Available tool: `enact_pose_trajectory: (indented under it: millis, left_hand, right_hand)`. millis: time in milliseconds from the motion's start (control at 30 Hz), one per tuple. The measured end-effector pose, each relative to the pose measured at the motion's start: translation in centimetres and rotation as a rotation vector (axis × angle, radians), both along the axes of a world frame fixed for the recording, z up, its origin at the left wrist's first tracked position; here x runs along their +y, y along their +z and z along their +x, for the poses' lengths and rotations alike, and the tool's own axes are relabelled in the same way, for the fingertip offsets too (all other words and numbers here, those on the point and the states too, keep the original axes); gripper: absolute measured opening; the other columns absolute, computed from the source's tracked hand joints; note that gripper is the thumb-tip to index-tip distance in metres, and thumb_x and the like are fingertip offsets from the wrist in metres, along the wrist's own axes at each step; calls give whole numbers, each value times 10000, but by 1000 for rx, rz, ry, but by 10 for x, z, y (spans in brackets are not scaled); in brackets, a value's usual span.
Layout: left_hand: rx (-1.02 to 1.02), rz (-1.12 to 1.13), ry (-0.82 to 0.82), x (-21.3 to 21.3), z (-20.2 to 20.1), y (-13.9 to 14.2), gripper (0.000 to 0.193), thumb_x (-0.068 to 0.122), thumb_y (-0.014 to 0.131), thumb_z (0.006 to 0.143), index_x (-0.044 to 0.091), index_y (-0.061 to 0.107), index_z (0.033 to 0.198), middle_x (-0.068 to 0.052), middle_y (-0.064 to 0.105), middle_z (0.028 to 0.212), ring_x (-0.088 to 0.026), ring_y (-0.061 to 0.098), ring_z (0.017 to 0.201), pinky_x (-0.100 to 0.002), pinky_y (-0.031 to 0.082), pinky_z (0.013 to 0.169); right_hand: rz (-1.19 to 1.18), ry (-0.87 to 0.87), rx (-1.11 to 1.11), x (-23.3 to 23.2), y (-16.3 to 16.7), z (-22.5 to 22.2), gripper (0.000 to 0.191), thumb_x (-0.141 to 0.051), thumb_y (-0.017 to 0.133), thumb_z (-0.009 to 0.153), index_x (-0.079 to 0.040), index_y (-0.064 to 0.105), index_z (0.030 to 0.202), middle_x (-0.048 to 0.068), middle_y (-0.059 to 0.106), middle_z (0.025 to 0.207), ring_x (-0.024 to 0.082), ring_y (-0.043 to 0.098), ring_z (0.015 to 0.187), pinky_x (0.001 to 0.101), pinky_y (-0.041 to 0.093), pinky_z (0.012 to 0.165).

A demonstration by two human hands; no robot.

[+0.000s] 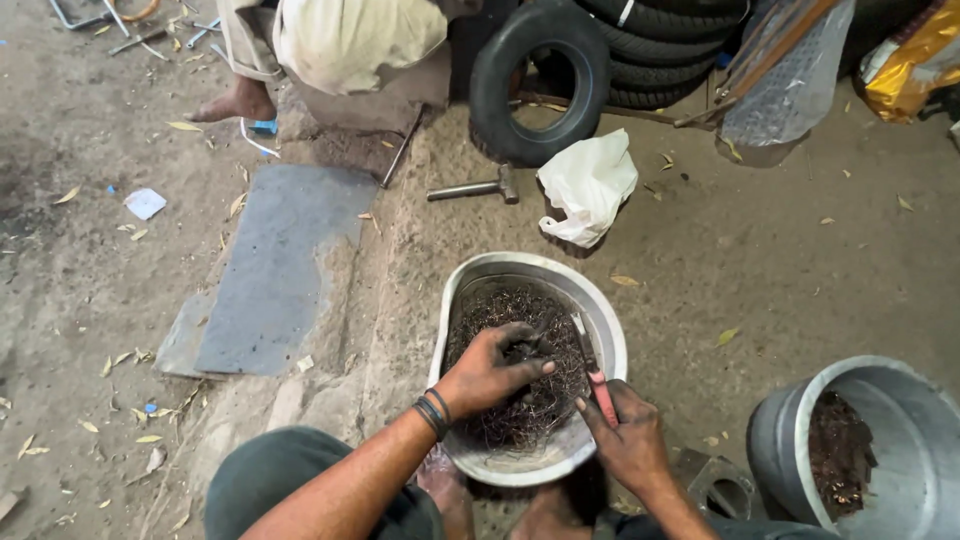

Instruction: The person sits on the ground holding a basin filled with wire scraps and uses red-handled pliers to cut and trim pieces of wire, letting the cut pieces fall back into the basin. A second basin with more wire pieces sits beside them as they work through the wire one piece at a time.

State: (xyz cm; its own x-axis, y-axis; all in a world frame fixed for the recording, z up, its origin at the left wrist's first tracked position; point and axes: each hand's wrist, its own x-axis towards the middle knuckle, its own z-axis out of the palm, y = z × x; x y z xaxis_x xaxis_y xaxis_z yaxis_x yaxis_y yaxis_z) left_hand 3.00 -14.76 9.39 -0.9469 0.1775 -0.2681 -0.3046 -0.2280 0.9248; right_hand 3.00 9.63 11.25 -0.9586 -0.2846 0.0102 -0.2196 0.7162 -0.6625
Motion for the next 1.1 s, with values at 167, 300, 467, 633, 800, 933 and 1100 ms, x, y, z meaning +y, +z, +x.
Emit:
enact_pose_trajectory:
  millis: [167,300,467,633,800,933,1100]
  left_hand:
    - [-61,193,-59,-6,-4,2,476,184,636,984,-24,525,1397,-110,689,963,-182,736,747,-283,603,600]
    - [-15,155,-95,-7,-6,8,415,172,618,1011,-62,565,1349,-105,721,948,-190,754,782,-281,621,599]
    - [-66,158,-61,-14,-5,23,380,125,706,942,-63,624,1262,-121,738,955,-199,762,772,-290,621,588]
    - [132,8,38,-11,1,33,277,85,808,937,-62,701,1146,-136,740,949,-175,701,794,-289,607,647]
    - [-86,267,76,-17,4,26,262,94,762,905,-48,648,1094,-131,708,851,-237,740,669,-329,609,532]
    - [-114,283,123,-17,2,21,346,58,728,896,-15,596,1207,-138,703,1020,-217,736,792,-325,620,669]
    - [192,56,97,-21,-7,17,515,-19,717,872,-1,550,1359,-81,660,1180,-115,659,1056,-275,584,926]
  right_hand:
    - [28,50,-14,-5,3,4,240,-213,771,830,-9,722,947,142,703,838,296,727,738,416,558,688]
    - [89,82,-24,-6,7,5,231,-225,776,833,-13,736,916,141,697,826,291,725,734,423,553,692]
    - [93,53,-40,-9,17,1,259,-231,784,821,0,706,906,144,691,834,305,724,739,431,554,680]
    - [75,117,43,-8,21,4,241,-217,799,822,-7,707,898,182,674,848,409,666,787,462,528,691]
    - [85,190,104,-6,13,9,249,-202,795,843,-1,695,953,191,666,884,417,667,840,468,528,722]
    - [59,178,60,-11,11,9,251,-189,786,844,-15,725,1015,164,687,898,364,701,820,446,546,723]
    - [44,127,9,-19,9,0,220,-181,786,847,-15,731,981,151,685,880,330,708,795,429,554,719]
